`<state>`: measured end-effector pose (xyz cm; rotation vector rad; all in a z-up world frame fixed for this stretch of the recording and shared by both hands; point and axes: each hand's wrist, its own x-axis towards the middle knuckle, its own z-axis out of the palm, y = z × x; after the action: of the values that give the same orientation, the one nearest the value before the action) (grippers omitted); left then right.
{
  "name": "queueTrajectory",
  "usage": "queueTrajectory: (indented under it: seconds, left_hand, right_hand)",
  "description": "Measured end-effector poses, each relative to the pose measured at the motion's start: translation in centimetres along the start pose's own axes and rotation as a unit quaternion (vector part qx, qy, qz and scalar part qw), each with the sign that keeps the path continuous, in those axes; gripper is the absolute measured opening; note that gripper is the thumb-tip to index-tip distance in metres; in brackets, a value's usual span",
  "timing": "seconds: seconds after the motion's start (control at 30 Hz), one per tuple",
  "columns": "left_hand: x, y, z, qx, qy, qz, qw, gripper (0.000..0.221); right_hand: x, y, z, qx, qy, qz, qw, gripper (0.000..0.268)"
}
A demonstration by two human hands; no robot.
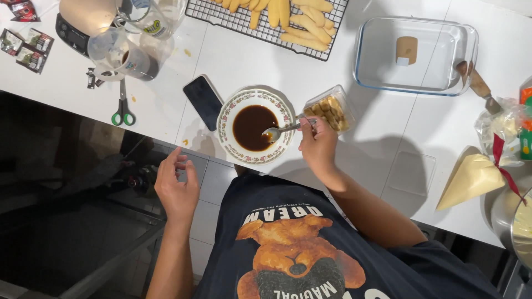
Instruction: Dipping ladyfinger biscuits into a coffee mixture and layering them in a glass dish to prepare a dessert.
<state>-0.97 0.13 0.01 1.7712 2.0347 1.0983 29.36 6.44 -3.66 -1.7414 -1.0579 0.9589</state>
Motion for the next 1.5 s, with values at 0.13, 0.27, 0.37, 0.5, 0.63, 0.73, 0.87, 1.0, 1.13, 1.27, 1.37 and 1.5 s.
queueTrajectory:
  seconds: [0.13,0.27,0.37,0.5,0.63,0.73,0.87,1.0,1.13,1.27,1.37,1.5]
  left_hand:
    - [0.5,-0.7,-0.6,-0.009,0.001,-0.010,1.000,0.033]
    - [0.8,-1.5,-0.9,-0.013,0.000,0.001,1.000,0.033]
    - [1.0,-2.8,-0.9,-0.013,-0.005,0.007,1.000,0.033]
    - [1.6,-2.6,-0.8,-0.011,-0.013,0.019,1.000,0.033]
    - [1.8,-1.6,-0.3,-0.016,-0.026,0.014,0.999,0.032]
    - [1.7,-1.2,0.3,-0.015,-0.032,0.023,0.999,0.032]
    - [1.6,0.0,0.7,-0.011,-0.038,0.038,0.999,0.033]
    - [1.2,0.4,0.9,0.001,-0.037,0.047,0.998,0.033]
    - [0.8,0.9,1.0,0.000,-0.034,0.039,0.999,0.033]
    - [0.5,1.5,1.1,-0.003,-0.035,0.018,0.999,0.034]
    - [0.2,1.6,1.3,-0.002,-0.032,0.017,0.999,0.033]
    - [0.2,1.4,1.3,-0.001,-0.029,0.011,1.000,0.034]
  right_hand:
    - [0.3,-1.2,-0.4,-0.009,0.008,0.051,0.999,0.020]
    - [0.2,-1.4,-1.4,0.077,0.029,0.117,0.990,0.021]
    - [1.1,1.2,-3.4,0.169,0.059,0.098,0.979,0.012]
    - [2.2,-2.3,-7.7,0.168,0.092,0.074,0.979,0.014]
    - [3.9,-1.8,-11.3,0.055,0.122,0.082,0.988,0.019]
    - [4.8,-0.3,-12.6,0.015,0.139,0.085,0.987,0.020]
    - [5.1,0.9,-12.8,-0.009,0.134,0.065,0.989,0.020]
    - [4.6,0.6,-11.6,-0.005,0.105,-0.013,0.994,0.019]
    - [4.8,1.3,-10.9,-0.041,0.102,-0.110,0.988,0.023]
    - [4.9,1.8,-10.6,-0.057,0.082,-0.148,0.984,0.024]
    - [5.0,2.4,-10.4,-0.106,0.075,-0.183,0.975,0.023]
    - [4.1,0.8,-10.4,-0.130,0.077,-0.207,0.967,0.022]
